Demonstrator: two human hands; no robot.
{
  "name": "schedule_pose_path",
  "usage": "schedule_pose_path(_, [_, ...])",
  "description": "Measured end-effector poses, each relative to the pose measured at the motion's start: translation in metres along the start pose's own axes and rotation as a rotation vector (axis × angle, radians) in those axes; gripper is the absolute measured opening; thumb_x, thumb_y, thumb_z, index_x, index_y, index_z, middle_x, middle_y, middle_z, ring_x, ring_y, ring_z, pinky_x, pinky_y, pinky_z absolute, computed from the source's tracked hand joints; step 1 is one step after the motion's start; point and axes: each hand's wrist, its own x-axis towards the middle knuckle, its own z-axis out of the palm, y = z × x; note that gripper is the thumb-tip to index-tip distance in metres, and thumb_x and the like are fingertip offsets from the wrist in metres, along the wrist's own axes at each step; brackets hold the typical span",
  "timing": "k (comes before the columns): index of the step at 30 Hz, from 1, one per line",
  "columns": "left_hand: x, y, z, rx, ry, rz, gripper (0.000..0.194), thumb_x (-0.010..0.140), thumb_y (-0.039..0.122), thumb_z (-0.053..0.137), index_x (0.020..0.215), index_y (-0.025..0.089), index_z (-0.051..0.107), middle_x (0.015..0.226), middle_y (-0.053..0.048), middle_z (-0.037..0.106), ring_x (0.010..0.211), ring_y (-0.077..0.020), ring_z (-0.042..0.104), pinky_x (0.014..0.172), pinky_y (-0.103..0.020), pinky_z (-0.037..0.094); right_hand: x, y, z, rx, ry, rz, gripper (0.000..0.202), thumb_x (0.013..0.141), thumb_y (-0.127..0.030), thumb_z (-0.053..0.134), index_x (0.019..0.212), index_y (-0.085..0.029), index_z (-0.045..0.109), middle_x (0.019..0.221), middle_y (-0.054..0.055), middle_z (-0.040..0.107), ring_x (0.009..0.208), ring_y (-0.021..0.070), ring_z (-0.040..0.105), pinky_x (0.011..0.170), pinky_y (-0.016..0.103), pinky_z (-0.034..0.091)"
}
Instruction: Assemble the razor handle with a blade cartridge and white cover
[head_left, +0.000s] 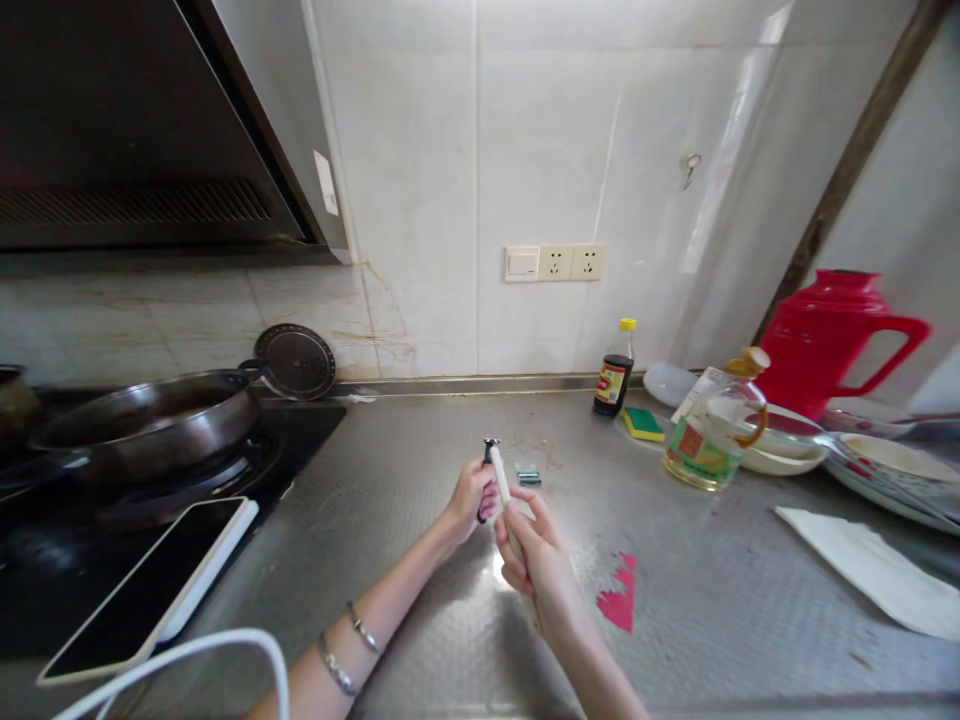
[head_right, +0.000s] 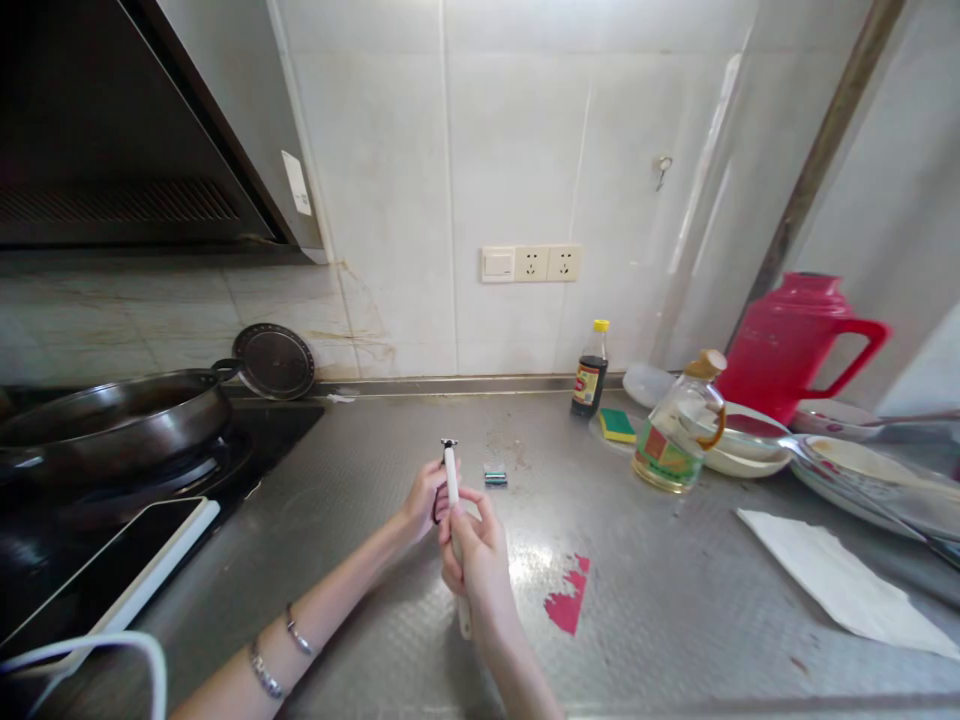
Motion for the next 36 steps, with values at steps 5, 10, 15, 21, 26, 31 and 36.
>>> schedule_pose_path(5, [0.000,-0.009,0.002,0.057,-0.013,-0.029,0.032,0.065,0.043,0.062,0.064,0.019,0.041,0.040,0.012,0.030,0.027,-0.0023,0.023,0.030,-0.018,0.012,0.011,-0.010,-0.003,0.023,0.035,-0.053,0.044,0.066,-0.048,0.069,0.095,-0.022,0.047,0.054,-0.008,0.052,0.027,0.0000,0.026,0.027,0.012,0.014])
schedule_pose_path(10, [-0.001,-0.010,0.003,0.079,-0.032,-0.021,0.035,0.066,0.047,0.062,0.064,0.019,0.042,0.039,0.012,0.028,0.027,-0.0029,0.025,0.031,-0.019,0.012,0.001,-0.002,-0.001,0.004,0.007,-0.021,0.041,0.070,-0.048,0.066,0.096,-0.022,0.048,0.056,-0.007,0.053,0.028,-0.0007,0.025,0.028,0.012,0.014])
schedule_pose_path(15, [-0.002,0.000,0.002,0.004,-0.050,-0.035,0.040,0.067,0.046,0.062,0.059,0.020,0.033,0.041,0.012,0.025,0.030,-0.0014,0.019,0.031,-0.018,0.010,-0.002,-0.003,-0.005,-0.026,0.034,-0.066,0.042,0.070,-0.049,0.066,0.097,-0.022,0.048,0.056,-0.007,0.052,0.027,-0.0002,0.025,0.027,0.013,0.015])
schedule_pose_path(21, [-0.001,0.001,0.001,-0.109,-0.035,-0.184,0.037,0.069,0.044,0.061,0.062,0.019,0.035,0.043,0.011,0.027,0.030,-0.0017,0.020,0.032,-0.017,0.008,0.022,-0.030,-0.025,-0.309,0.054,-0.331,0.035,0.077,-0.048,0.059,0.099,-0.023,0.045,0.062,-0.005,0.056,0.036,0.0059,0.043,0.034,0.017,0.030])
schedule_pose_path(26, [0.003,0.002,-0.003,-0.226,0.047,-0.332,0.027,0.075,0.032,0.055,0.064,0.019,0.035,0.042,0.012,0.026,0.029,-0.0013,0.017,0.033,-0.015,0.006,0.050,-0.052,-0.046,-0.681,0.074,-0.497,0.028,0.078,-0.043,0.059,0.091,-0.018,0.058,0.065,0.000,0.059,0.048,0.0091,0.047,0.043,0.020,0.037])
schedule_pose_path(31, [0.005,0.003,-0.006,-0.281,0.052,-0.356,0.020,0.077,0.027,0.049,0.064,0.018,0.037,0.041,0.011,0.026,0.028,-0.0018,0.017,0.032,-0.015,0.005,0.062,-0.057,-0.056,-0.777,0.073,-0.441,0.031,0.072,-0.044,0.063,0.086,-0.016,0.062,0.061,0.000,0.058,0.044,0.0091,0.046,0.038,0.020,0.034])
schedule_pose_path(36, [0.005,0.006,-0.007,-0.269,0.063,-0.319,0.019,0.074,0.026,0.051,0.063,0.018,0.038,0.041,0.011,0.028,0.028,-0.0015,0.019,0.032,-0.015,0.007,0.065,-0.053,-0.057,-0.788,0.061,-0.425,0.036,0.067,-0.044,0.068,0.087,-0.015,0.065,0.066,0.000,0.057,0.042,0.0077,0.046,0.032,0.019,0.032])
